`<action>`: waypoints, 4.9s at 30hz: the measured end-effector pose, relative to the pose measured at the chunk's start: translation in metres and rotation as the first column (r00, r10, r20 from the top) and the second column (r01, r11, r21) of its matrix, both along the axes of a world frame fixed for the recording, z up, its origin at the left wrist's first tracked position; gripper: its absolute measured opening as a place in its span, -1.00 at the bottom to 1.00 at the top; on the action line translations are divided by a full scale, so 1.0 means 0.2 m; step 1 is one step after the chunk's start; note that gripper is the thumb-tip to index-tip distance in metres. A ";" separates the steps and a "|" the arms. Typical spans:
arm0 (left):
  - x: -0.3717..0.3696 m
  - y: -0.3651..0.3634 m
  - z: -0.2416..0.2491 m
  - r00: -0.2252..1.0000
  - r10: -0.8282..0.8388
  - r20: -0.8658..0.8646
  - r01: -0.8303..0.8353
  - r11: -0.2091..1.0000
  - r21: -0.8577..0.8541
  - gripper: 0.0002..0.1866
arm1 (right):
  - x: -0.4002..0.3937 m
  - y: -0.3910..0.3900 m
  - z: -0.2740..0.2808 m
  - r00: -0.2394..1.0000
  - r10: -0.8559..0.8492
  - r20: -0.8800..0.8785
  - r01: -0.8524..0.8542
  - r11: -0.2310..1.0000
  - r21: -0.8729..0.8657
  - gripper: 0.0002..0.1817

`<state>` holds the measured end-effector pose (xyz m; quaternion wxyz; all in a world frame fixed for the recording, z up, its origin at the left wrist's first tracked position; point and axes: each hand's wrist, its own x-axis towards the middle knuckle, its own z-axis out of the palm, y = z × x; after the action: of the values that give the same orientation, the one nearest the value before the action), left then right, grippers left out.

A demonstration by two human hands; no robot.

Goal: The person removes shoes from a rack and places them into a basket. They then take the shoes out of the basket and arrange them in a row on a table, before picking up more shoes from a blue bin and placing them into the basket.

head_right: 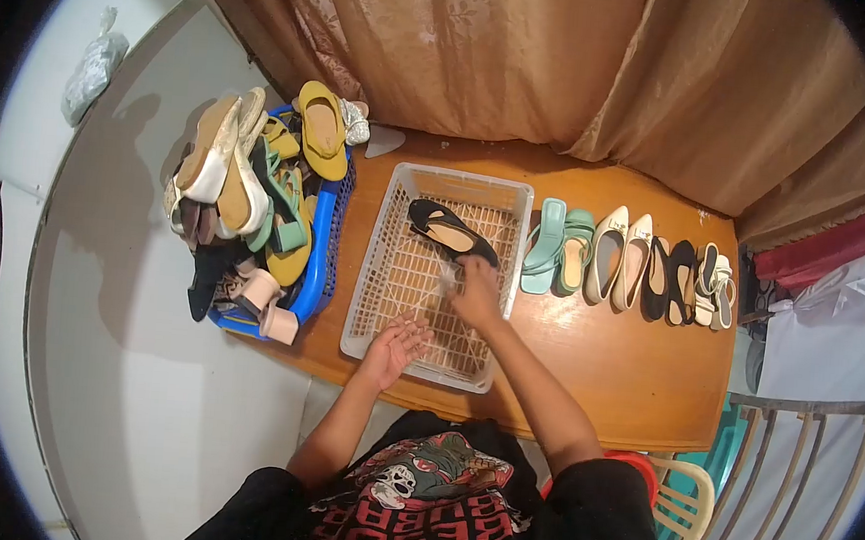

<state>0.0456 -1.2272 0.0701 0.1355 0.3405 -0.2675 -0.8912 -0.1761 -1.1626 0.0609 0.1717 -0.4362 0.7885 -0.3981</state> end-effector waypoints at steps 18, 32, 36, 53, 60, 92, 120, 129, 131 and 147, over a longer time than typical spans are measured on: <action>-0.16 -0.43 -0.21 0.913 -0.330 0.239 0.340 0.940 0.000 -0.53 | -0.08 -0.36 -0.24 0.956 -0.057 -0.289 0.217 0.799 0.561 -0.15; -0.47 -0.41 -0.21 0.999 -0.034 -0.005 0.035 0.986 0.164 -0.19 | 0.19 -0.15 0.16 0.897 -0.110 0.428 0.035 0.983 0.179 0.01; -0.44 -0.33 -0.28 0.998 -0.011 -0.064 0.022 0.985 0.173 -0.12 | 0.29 -0.09 0.15 0.946 -0.113 0.305 0.081 0.990 0.116 0.06; -0.56 -0.30 -0.12 0.963 -0.092 -0.254 0.118 0.989 0.090 -0.22 | 0.31 0.08 0.20 0.580 -0.199 0.790 0.371 0.928 -0.039 -0.64; -0.71 -0.35 0.01 0.920 -0.108 -0.376 0.125 0.992 0.020 -0.22 | 0.43 0.27 0.27 0.673 -0.136 0.727 0.409 0.888 -0.213 -0.69; -0.62 0.56 0.37 0.976 -0.107 -0.191 0.046 0.952 -0.302 -0.37 | 0.23 0.80 0.49 0.873 -0.384 0.300 0.474 0.812 -0.340 -0.66; -0.38 0.12 0.16 0.950 -0.284 -0.127 0.282 0.959 -0.033 -0.46 | 0.42 0.44 0.36 0.816 -0.426 0.391 0.509 0.849 -0.139 -0.67; -0.49 0.19 0.09 0.903 -0.427 -0.058 0.391 0.868 -0.306 -0.44 | 0.55 0.67 0.35 0.608 -0.526 0.595 0.654 0.757 0.001 -0.67; -0.57 0.23 0.14 0.898 -0.425 -0.110 0.408 0.901 -0.151 -0.44 | 0.54 0.76 0.44 0.482 -0.411 0.774 0.645 0.764 0.004 -0.68; -0.76 0.58 0.11 0.834 -0.536 -0.129 0.497 0.832 -0.246 -0.48 | 0.37 1.05 0.34 0.304 -0.293 0.906 0.805 0.588 -0.080 -0.74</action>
<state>-0.1069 -1.1113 0.0924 -0.0520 0.1517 -0.4245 -0.8911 -0.1017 -0.9525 0.1288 0.2342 0.0921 0.5671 -0.7842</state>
